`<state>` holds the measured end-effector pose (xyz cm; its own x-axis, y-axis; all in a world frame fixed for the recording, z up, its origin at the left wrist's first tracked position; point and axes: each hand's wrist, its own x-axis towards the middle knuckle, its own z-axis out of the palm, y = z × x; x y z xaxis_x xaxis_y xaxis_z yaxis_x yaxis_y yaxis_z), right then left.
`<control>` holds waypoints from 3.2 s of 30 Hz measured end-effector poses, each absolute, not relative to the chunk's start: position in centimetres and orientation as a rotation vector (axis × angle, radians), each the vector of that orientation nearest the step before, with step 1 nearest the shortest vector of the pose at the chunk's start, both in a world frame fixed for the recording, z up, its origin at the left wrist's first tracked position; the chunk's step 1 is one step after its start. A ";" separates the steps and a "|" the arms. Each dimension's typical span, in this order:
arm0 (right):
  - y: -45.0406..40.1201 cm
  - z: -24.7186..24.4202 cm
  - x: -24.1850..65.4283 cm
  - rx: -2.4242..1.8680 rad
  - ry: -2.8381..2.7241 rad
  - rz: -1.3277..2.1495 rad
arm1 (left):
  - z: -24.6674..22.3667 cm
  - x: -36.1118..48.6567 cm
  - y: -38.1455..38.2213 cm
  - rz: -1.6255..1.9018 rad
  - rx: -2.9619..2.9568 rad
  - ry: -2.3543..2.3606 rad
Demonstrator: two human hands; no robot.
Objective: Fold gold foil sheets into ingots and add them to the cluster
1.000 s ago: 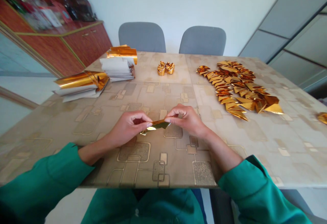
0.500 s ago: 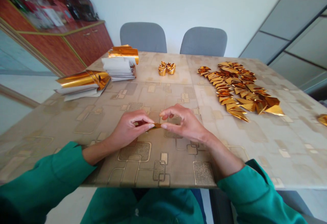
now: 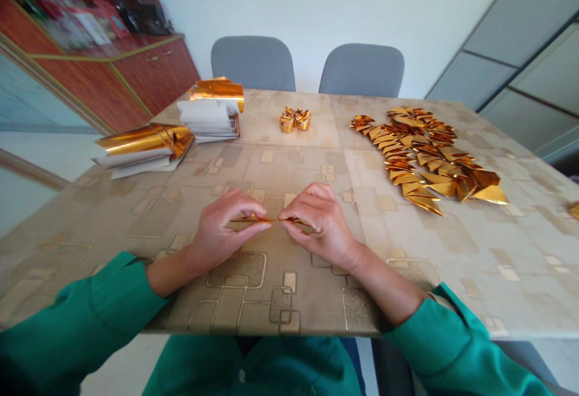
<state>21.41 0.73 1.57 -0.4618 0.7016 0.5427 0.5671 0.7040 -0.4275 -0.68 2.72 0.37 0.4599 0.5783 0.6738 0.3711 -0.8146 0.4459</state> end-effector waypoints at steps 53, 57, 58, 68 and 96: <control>2.4 0.2 21.9 -0.632 -2.169 0.765 | -0.5 0.9 2.1 1.082 0.923 0.994; 2.3 0.4 21.8 -0.644 -2.225 0.744 | -0.4 1.0 1.9 1.103 1.013 1.002; 2.3 0.4 21.7 -0.655 -2.226 0.738 | -0.4 1.0 1.9 1.116 1.042 1.006; 1.8 0.6 21.8 -0.722 -2.149 0.785 | 0.0 1.1 1.7 1.194 1.137 1.054; 1.2 0.5 20.1 -1.005 -1.897 0.749 | -0.1 1.1 1.0 1.104 1.046 0.945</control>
